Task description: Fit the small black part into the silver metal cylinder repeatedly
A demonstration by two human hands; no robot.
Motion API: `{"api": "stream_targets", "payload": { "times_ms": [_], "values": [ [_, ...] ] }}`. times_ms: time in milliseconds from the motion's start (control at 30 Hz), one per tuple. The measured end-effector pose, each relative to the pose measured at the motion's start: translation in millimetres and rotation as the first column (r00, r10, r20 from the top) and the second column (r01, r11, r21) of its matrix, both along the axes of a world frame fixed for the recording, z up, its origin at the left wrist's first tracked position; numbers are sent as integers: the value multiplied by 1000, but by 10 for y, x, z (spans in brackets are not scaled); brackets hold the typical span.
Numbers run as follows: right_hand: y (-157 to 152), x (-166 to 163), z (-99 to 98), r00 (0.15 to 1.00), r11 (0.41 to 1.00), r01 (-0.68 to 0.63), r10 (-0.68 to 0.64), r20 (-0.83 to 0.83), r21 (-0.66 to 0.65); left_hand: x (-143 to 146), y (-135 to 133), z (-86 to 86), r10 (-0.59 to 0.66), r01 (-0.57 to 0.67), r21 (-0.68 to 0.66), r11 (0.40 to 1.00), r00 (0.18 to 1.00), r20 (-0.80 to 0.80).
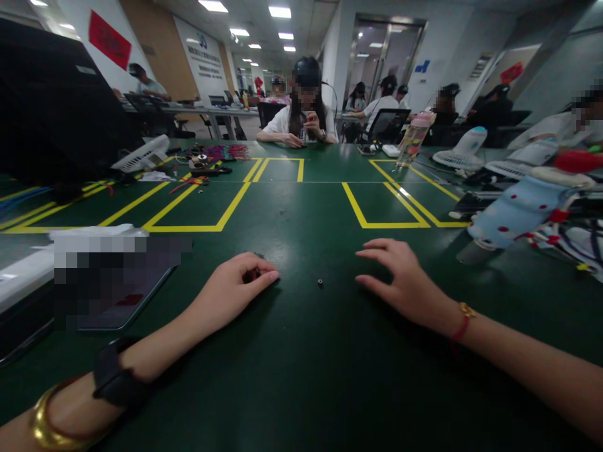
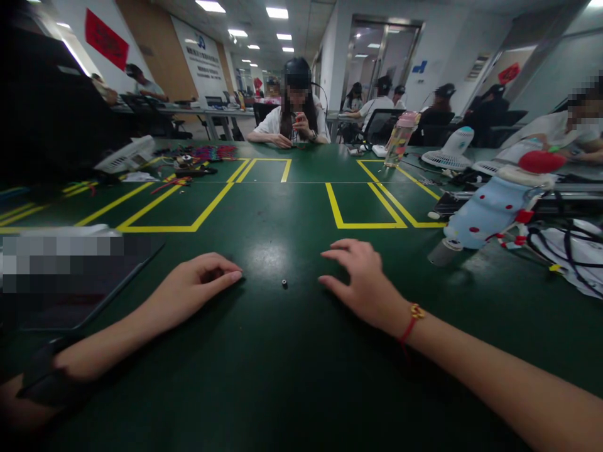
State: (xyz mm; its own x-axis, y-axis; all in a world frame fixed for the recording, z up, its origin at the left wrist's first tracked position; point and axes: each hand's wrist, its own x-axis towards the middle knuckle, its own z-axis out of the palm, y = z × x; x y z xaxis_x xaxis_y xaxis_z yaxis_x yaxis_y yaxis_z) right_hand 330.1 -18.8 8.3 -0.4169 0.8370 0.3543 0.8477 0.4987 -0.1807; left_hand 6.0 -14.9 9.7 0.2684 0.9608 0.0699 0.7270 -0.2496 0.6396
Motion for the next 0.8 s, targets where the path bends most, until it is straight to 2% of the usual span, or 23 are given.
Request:
{"api": "stream_targets", "payload": {
  "times_ms": [100,200,300,400,433,500,600,667,800],
  "values": [
    [11,-556,-33,981,973,-196,194,-31,-122,-22,3,-12,-11,12,28,1000,1000,-9],
    [91,-643,0,971,961,-240,239,-25,-135,-40,3,-23,-19,19,43,999,1000,-4],
    [181,-277,162,996,995,-85,83,-33,-56,-36,-6,-26,-29,29,46,999,1000,-5],
    [225,359,369,988,987,150,-148,-45,54,-18,-17,-27,-38,39,44,998,999,-13],
    [231,594,422,971,966,239,-236,-44,95,-12,-20,-28,-42,42,42,998,999,-13],
    [239,1047,483,895,886,440,-446,7,144,-2,-23,-28,-47,47,38,998,999,-17],
    [265,1573,484,713,731,679,-679,176,69,9,-27,-15,-55,56,28,998,998,-22],
    [289,1763,468,653,668,744,-718,241,-27,11,-30,2,-61,61,19,998,998,-23],
    [303,1806,499,619,617,782,-750,235,-88,6,-40,32,-58,58,1,998,998,-19]
  ]
}}
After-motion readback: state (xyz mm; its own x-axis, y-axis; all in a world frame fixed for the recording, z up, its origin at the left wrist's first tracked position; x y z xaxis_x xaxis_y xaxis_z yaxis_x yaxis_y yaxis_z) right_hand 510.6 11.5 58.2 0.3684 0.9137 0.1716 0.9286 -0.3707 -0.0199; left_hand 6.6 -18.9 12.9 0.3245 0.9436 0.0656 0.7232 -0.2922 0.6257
